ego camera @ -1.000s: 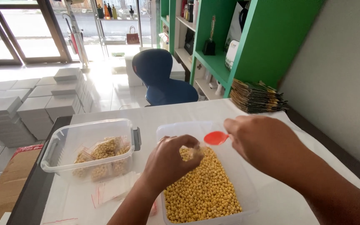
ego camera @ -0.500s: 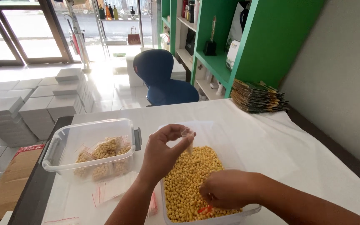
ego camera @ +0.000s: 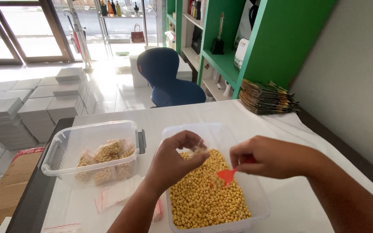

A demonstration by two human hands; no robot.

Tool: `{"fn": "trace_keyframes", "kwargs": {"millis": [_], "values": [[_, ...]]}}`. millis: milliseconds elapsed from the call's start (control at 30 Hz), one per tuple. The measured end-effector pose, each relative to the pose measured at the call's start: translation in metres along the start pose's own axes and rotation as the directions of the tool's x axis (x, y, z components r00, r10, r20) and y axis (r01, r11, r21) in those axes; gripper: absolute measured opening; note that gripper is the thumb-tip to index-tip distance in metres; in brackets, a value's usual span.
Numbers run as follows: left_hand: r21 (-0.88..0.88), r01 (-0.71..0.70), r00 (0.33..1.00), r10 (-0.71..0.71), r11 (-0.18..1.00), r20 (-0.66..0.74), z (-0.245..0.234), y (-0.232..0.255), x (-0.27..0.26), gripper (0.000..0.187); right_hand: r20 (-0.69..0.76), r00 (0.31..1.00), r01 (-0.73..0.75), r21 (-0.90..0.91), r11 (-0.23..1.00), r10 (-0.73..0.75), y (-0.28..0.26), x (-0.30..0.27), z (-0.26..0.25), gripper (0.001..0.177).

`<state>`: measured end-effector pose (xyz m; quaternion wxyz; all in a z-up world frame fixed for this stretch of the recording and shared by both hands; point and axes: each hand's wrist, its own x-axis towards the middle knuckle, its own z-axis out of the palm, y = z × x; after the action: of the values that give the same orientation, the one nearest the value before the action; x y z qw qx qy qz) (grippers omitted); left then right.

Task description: Packaging small yellow beads into individual plastic bags using a spoon and placing them into a storage container.

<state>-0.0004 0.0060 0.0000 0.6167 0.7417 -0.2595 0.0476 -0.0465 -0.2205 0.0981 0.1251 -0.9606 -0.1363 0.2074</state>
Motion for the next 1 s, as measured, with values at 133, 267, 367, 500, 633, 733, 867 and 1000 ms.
{"fn": "trace_keyframes", "kwargs": {"millis": [133, 267, 367, 500, 633, 733, 867, 1000], "values": [[0.163, 0.087, 0.995, -0.093, 0.983, 0.03, 0.001, 0.008, 0.001, 0.027, -0.029, 0.992, -0.127, -0.065, 0.99, 0.125, 0.003, -0.005, -0.018, 0.014], [0.333, -0.021, 0.998, 0.0, 0.943, 0.063, 0.002, 0.004, 0.002, 0.034, -0.13, 0.964, -0.243, -0.065, 0.968, 0.233, -0.004, -0.007, -0.03, 0.015], [0.399, -0.048, 0.997, 0.02, 0.916, 0.074, 0.002, 0.0, 0.003, 0.035, -0.205, 0.959, -0.229, -0.152, 0.962, 0.196, -0.003, 0.001, -0.029, 0.014], [0.43, -0.023, 0.996, -0.015, 0.903, 0.084, 0.003, 0.006, 0.003, 0.033, -0.254, 0.947, -0.272, -0.301, 0.914, 0.198, -0.027, 0.001, -0.024, 0.012], [0.435, -0.027, 0.996, -0.014, 0.9, 0.092, 0.003, 0.004, 0.003, 0.035, -0.279, 0.946, -0.249, -0.29, 0.924, 0.167, -0.028, 0.004, -0.024, 0.01], [0.414, -0.074, 0.996, 0.046, 0.907, 0.076, 0.002, 0.003, 0.003, 0.029, -0.269, 0.946, -0.258, -0.287, 0.923, 0.181, -0.03, 0.003, -0.026, 0.014], [0.411, -0.06, 0.997, 0.032, 0.909, 0.075, 0.003, 0.001, 0.003, 0.033, -0.344, 0.932, -0.241, -0.364, 0.9, 0.11, -0.027, 0.002, -0.016, 0.015], [0.313, 0.068, 0.997, -0.072, 0.947, 0.002, 0.004, 0.005, 0.002, 0.025, -0.484, 0.875, -0.255, -0.424, 0.869, 0.021, -0.025, -0.005, -0.005, 0.024]]}}
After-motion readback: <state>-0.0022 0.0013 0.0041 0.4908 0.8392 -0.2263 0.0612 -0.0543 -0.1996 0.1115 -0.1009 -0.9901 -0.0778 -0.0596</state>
